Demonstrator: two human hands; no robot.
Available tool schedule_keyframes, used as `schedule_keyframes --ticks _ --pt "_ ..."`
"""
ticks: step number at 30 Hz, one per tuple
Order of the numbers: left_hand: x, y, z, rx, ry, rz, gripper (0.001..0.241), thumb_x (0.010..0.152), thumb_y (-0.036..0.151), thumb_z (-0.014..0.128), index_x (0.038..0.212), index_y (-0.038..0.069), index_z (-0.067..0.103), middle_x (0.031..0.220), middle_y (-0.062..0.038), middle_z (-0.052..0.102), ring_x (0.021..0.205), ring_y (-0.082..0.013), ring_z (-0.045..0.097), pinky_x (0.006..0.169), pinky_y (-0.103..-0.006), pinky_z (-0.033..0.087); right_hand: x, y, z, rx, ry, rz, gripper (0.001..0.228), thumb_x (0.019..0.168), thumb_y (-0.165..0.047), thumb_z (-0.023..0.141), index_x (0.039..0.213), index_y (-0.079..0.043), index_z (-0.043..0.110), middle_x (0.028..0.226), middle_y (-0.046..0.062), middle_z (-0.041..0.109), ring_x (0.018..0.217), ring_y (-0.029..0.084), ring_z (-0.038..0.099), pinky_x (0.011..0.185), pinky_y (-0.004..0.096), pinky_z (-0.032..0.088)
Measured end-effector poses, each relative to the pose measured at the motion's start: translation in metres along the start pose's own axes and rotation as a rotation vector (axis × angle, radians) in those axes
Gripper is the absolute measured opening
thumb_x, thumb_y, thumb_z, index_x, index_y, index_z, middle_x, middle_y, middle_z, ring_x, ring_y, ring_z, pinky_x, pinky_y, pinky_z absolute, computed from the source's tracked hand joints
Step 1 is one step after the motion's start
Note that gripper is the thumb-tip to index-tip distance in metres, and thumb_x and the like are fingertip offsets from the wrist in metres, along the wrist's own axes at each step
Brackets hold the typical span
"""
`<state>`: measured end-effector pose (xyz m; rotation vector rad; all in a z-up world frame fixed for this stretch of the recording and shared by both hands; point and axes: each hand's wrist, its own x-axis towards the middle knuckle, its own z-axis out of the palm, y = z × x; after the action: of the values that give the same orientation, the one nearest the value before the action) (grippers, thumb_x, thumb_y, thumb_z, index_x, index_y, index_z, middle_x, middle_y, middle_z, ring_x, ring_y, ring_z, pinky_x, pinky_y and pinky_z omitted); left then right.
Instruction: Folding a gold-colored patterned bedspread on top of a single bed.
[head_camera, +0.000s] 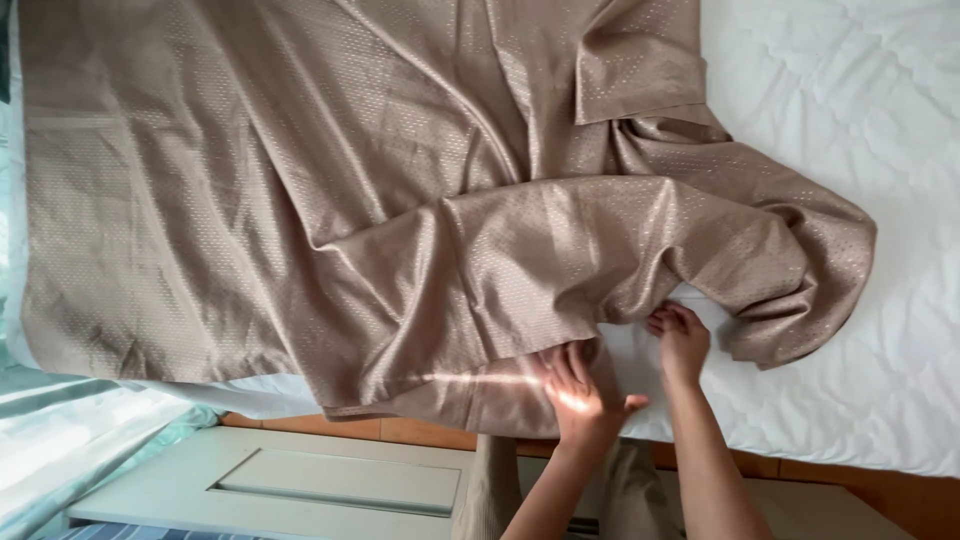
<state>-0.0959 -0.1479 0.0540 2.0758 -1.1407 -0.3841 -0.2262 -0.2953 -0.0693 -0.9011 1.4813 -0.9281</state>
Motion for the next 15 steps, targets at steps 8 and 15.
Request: schedule_keyframes --ticks 8,15 --pt "-0.006 -0.063 0.08 0.424 0.157 -0.262 0.056 0.08 0.03 0.073 0.123 -0.002 0.058 0.126 -0.022 0.06 0.116 -0.0413 0.058 0.104 -0.0589 0.042 0.094 0.01 0.037 0.709 -0.384 0.522 0.022 0.106 -0.021 0.063 0.121 -0.005 0.059 0.12 0.006 0.063 0.108 0.021 0.059 0.099 0.041 0.053" --pt "0.016 0.013 -0.055 -0.298 0.017 -0.212 0.04 0.077 -0.011 0.051 0.113 -0.002 0.065 0.108 -0.016 0.061 0.097 -0.0289 0.059 0.084 -0.037 0.049 0.069 -0.076 0.078 0.744 -0.483 0.662 0.04 0.103 -0.03 0.049 0.137 -0.011 0.059 0.139 0.005 0.062 0.129 0.021 0.056 0.112 0.04 0.044"
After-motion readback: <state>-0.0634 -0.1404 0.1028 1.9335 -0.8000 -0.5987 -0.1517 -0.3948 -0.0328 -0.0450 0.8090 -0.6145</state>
